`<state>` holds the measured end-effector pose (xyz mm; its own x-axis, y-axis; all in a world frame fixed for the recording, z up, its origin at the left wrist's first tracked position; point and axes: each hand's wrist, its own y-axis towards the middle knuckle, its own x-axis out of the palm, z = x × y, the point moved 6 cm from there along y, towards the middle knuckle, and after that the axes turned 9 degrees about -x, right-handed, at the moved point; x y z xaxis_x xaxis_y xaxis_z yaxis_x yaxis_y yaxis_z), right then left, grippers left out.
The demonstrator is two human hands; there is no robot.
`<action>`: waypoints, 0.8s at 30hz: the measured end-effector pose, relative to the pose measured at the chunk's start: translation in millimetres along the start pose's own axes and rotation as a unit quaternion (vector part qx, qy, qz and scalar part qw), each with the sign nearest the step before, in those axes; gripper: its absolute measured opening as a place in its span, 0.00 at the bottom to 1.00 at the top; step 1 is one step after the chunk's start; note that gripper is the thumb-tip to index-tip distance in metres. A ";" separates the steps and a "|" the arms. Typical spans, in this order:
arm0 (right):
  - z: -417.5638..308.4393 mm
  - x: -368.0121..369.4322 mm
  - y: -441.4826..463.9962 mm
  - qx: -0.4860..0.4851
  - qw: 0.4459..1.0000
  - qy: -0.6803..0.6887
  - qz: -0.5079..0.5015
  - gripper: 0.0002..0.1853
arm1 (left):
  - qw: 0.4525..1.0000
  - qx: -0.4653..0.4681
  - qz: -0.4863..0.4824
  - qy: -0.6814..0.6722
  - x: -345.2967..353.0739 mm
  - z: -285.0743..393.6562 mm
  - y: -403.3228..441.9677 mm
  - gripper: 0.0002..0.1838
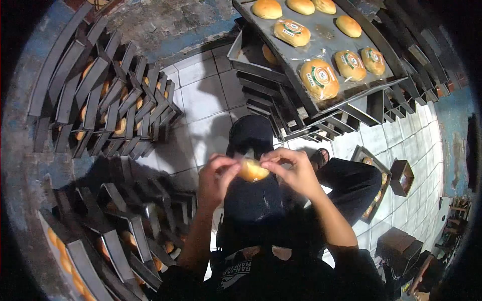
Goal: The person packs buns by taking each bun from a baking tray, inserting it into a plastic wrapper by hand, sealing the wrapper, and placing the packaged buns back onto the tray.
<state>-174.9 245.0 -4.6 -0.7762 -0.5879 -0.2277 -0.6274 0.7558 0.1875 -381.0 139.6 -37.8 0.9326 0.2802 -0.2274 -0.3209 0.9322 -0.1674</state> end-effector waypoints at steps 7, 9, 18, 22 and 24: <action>34.7 -15.1 -38.6 0.247 0.942 0.222 0.035 0.10 | 0.973 -0.165 -0.053 -0.149 -13.1 -18.4 -23.3 0.10; 29.2 -15.2 -34.4 0.148 0.978 0.140 0.048 0.10 | 0.983 -0.123 -0.029 -0.131 -15.2 -20.7 -21.2 0.10; 70.7 9.5 -98.0 0.223 0.969 0.098 0.034 0.08 | 0.937 -0.330 -0.090 0.068 -0.6 -75.6 -68.0 0.16; 99.0 16.6 -104.3 0.335 0.925 0.178 -0.026 0.12 | 0.924 -0.365 -0.103 0.054 10.1 -81.5 -61.3 0.20; 103.2 17.3 -103.6 0.369 0.904 0.215 -0.031 0.15 | 0.923 -0.364 -0.113 0.052 11.2 -77.0 -54.7 0.17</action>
<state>-116.9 186.3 -126.7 -0.7931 -0.5730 0.2067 -0.5815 0.6110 -0.5371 -365.7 74.1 -105.1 0.9804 0.0389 -0.1933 -0.1823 0.5526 -0.8133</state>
